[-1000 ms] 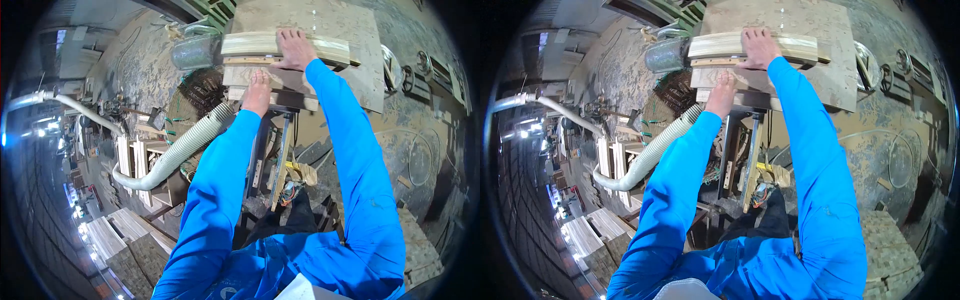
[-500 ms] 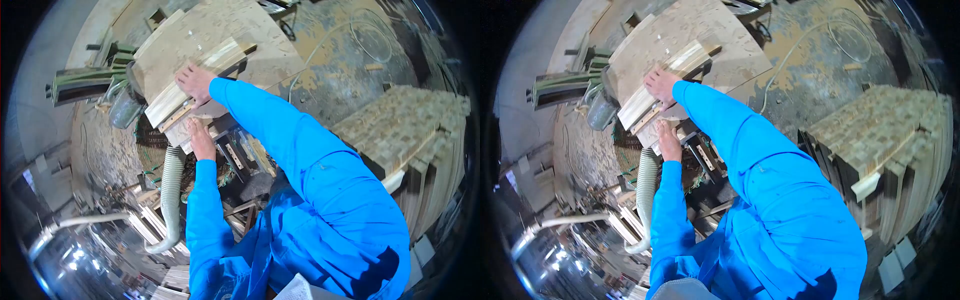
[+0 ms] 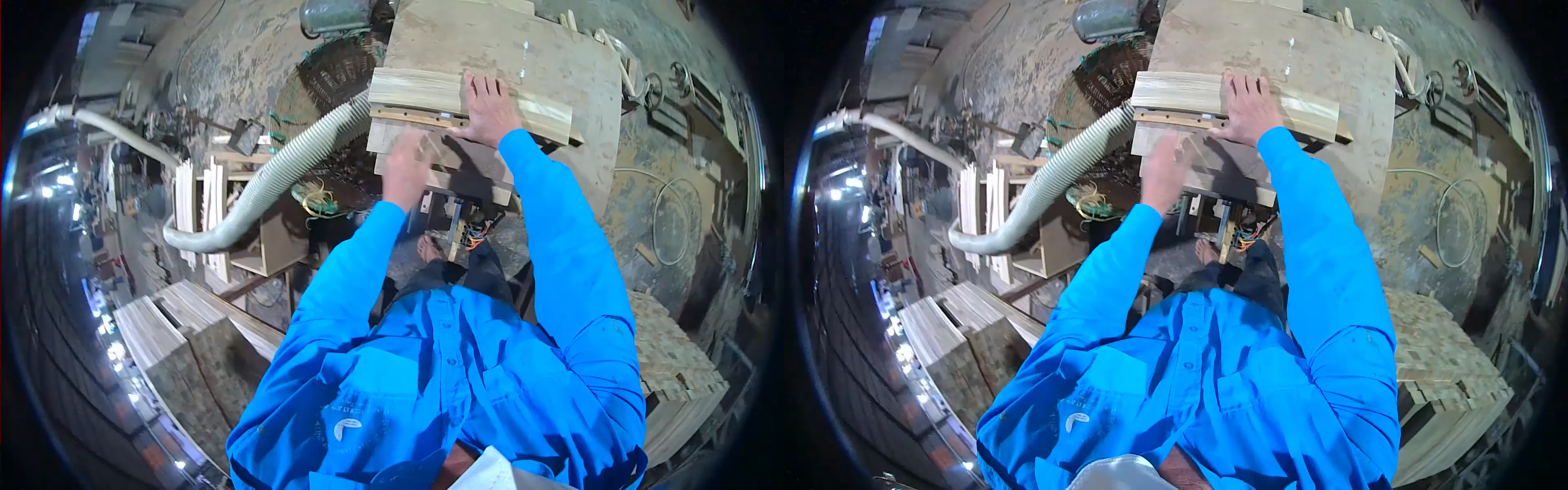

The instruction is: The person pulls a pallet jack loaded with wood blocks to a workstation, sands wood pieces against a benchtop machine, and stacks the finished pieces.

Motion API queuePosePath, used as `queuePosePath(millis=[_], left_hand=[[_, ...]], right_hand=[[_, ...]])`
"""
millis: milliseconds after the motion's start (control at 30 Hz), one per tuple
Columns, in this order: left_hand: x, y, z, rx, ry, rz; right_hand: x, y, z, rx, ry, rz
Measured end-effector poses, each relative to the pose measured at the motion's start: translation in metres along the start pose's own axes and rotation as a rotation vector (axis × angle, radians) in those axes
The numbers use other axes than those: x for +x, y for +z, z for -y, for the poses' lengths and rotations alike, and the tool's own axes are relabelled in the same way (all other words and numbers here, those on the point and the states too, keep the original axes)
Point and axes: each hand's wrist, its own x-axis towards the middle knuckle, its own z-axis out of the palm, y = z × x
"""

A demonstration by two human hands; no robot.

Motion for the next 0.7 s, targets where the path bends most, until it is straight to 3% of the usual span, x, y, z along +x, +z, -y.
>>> queuePosePath(millis=[67, 133, 267, 333, 367, 400, 467, 533, 600, 633, 700], left_hand=[[0.007, -0.021, 0.022, -0.105, 0.018, -0.300], [0.029, -0.042, 0.050, -0.177, -0.128, -0.367], [0.071, -0.045, 0.096, -0.229, -0.255, -0.251], [0.085, -0.039, 0.103, -0.477, -0.204, -0.126], [0.086, -0.041, 0.108, -0.606, -0.252, 0.047], [0.083, -0.049, 0.101, -0.605, -0.251, 0.052], [0.080, -0.055, 0.090, -0.319, -0.226, 0.073], [0.079, -0.025, 0.137, -0.135, -0.258, 0.008], [0.074, -0.016, 0.151, -0.312, -0.348, -0.008], [0.072, -0.025, 0.141, -0.249, -0.254, 0.035], [0.065, -0.037, 0.108, -0.317, -0.201, 0.100]], right_hand=[[-0.007, -0.005, 0.009, 0.033, 0.018, 0.040], [-0.013, -0.003, 0.015, 0.017, 0.010, 0.036], [-0.022, -0.004, 0.025, -0.008, 0.000, 0.031], [-0.028, -0.002, 0.027, -0.002, -0.001, 0.018], [-0.030, -0.001, 0.029, 0.010, 0.001, -0.004], [-0.030, -0.002, 0.030, 0.010, 0.006, -0.003], [-0.037, -0.007, 0.032, 0.086, 0.034, 0.033], [-0.053, 0.003, 0.028, 0.049, 0.048, -0.112], [-0.083, -0.012, 0.022, 0.197, 0.131, -0.183], [-0.106, -0.015, 0.012, 0.161, 0.215, -0.171], [-0.145, -0.017, 0.006, 0.314, 0.357, -0.460]])
